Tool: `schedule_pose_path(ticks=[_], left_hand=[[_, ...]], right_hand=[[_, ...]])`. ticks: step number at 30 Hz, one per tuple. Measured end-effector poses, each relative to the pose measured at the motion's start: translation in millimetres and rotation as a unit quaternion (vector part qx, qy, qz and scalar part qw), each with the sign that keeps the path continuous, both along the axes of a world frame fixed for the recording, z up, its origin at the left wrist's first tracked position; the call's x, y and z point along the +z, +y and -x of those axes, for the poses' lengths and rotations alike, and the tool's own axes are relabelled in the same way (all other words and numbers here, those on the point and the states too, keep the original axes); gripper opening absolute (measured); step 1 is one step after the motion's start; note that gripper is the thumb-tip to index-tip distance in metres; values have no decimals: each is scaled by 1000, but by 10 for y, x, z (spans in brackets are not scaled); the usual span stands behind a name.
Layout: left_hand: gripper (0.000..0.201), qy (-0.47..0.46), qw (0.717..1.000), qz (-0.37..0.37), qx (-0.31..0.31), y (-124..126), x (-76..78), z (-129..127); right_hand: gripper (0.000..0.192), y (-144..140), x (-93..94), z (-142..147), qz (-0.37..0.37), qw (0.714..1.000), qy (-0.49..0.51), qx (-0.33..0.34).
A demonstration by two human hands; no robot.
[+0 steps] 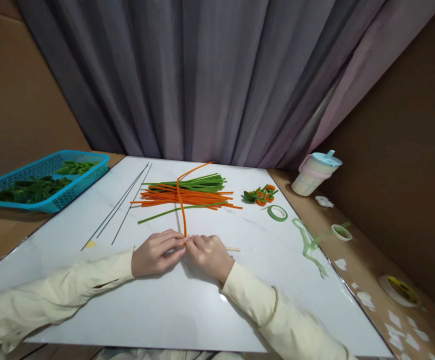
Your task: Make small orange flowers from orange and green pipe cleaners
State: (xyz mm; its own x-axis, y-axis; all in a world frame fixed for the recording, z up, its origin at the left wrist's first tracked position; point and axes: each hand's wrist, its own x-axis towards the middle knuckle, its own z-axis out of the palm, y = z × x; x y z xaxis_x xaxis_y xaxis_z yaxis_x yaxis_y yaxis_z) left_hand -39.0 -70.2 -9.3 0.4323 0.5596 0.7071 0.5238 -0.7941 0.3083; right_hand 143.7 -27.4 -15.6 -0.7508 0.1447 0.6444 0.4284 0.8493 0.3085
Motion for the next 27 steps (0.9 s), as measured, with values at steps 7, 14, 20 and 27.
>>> schedule_pose_path(ticks=[7, 14, 20, 27], left_hand=[[14, -11, 993, 111, -45, 16, -1, 17], [19, -62, 978, 189, -59, 37, -11, -7], [19, -76, 979, 183, -54, 38, 7, -3], [19, 75, 996, 8, -55, 41, 50, 36]], right_hand=[[24, 9, 3, -19, -24, 1000, -8, 4], [24, -6, 24, -20, -42, 999, -21, 4], [21, -5, 8, -17, -52, 998, -17, 2], [22, -19, 30, -32, -58, 998, -15, 12]])
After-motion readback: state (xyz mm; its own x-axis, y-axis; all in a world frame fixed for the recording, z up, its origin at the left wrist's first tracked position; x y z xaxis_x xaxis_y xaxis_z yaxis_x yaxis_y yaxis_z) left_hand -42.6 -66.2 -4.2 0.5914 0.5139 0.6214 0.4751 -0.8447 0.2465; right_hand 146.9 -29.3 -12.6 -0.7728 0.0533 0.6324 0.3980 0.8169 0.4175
